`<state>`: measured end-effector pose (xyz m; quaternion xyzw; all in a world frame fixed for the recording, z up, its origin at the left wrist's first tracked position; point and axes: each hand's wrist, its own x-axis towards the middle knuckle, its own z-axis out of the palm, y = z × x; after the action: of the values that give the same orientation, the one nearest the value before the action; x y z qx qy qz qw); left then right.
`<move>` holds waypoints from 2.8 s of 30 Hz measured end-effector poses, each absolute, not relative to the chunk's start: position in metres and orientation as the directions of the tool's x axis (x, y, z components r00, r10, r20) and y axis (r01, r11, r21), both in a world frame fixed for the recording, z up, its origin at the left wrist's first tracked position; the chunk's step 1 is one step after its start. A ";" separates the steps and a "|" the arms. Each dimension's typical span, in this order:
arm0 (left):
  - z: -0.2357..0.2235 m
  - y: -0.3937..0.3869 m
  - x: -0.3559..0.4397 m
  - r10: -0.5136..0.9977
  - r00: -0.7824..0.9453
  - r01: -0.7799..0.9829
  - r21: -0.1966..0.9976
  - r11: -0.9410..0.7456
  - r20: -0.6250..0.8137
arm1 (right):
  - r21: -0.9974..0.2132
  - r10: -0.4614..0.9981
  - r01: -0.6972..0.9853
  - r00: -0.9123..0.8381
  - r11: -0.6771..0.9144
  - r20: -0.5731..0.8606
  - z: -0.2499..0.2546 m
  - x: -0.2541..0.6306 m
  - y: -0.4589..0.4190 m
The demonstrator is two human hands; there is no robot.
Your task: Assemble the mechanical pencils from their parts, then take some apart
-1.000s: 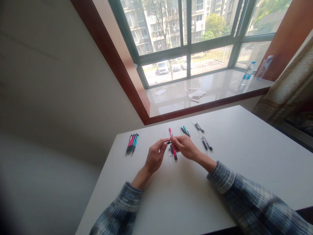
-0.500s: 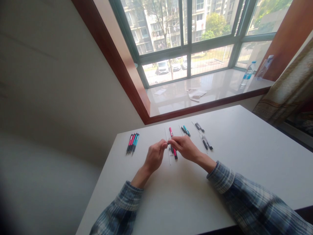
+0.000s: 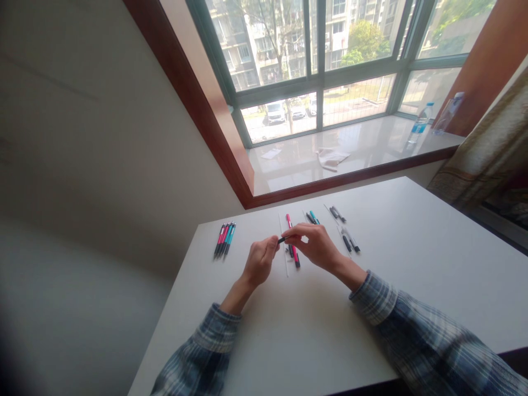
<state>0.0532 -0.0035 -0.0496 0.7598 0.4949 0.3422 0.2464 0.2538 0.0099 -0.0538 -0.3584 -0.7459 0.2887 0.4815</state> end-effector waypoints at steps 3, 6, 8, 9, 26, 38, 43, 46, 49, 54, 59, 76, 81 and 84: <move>-0.051 -0.005 0.053 0.917 0.278 0.577 0.713 -0.398 0.287 | -0.860 0.847 0.124 -0.287 0.495 0.446 -0.056 0.251 0.010; -0.051 -0.005 0.052 0.905 0.306 0.580 0.696 -0.424 0.295 | -0.920 0.875 0.038 -0.326 0.390 0.357 -0.058 0.249 0.010; -0.050 -0.006 0.051 0.896 0.326 0.587 0.679 -0.441 0.301 | -0.939 0.898 0.062 -0.320 0.338 0.302 -0.057 0.249 0.009; -0.050 -0.006 0.050 0.893 0.332 0.590 0.672 -0.447 0.303 | -0.944 0.908 0.080 -0.311 0.321 0.283 -0.057 0.249 0.009; -0.053 -0.006 0.052 0.953 0.215 0.483 0.825 -0.293 0.212 | -0.935 0.880 -0.042 -0.327 0.351 0.345 -0.057 0.254 0.014; -0.047 -0.002 0.058 0.972 0.191 -0.055 0.990 -0.131 0.139 | -0.845 0.926 -0.461 -0.365 -0.272 -0.099 -0.065 0.250 0.011; -0.048 -0.003 0.059 0.974 0.184 -0.120 0.987 -0.109 0.130 | -0.789 0.898 -0.498 -0.415 -0.360 -0.147 -0.067 0.248 0.009; -0.045 -0.005 0.061 0.969 0.181 -0.089 0.984 -0.157 0.171 | -0.812 0.879 -0.451 -0.453 -0.371 -0.150 -0.066 0.248 0.008; -0.042 -0.007 0.063 0.960 0.171 -0.058 0.975 -0.214 0.221 | -0.853 0.874 -0.397 -0.467 -0.340 -0.131 -0.066 0.247 0.007; -0.042 -0.006 0.064 0.953 0.149 -0.027 0.965 -0.262 0.263 | -0.894 0.883 -0.361 -0.463 -0.265 -0.075 -0.066 0.246 0.007; -0.041 -0.002 0.063 0.956 0.129 -0.025 0.964 -0.264 0.265 | -0.985 0.910 -0.166 -0.413 -0.049 0.024 -0.060 0.244 0.007; -0.045 0.003 0.067 0.986 0.068 -0.085 0.986 -0.145 0.150 | -0.980 0.900 0.056 -0.409 0.191 0.152 -0.058 0.240 0.004; -0.048 0.005 0.067 0.985 0.099 -0.058 0.989 -0.138 0.143 | -0.964 0.918 0.139 -0.361 0.227 0.164 -0.061 0.240 0.003; -0.048 0.006 0.067 0.983 0.107 -0.022 0.988 -0.150 0.152 | -0.943 0.926 0.202 -0.327 0.266 0.191 -0.059 0.240 0.001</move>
<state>0.0674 0.0063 -0.0480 0.5593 0.4293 0.5121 0.4905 0.2398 0.0013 -0.0587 -0.4127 -0.6831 0.4435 0.4079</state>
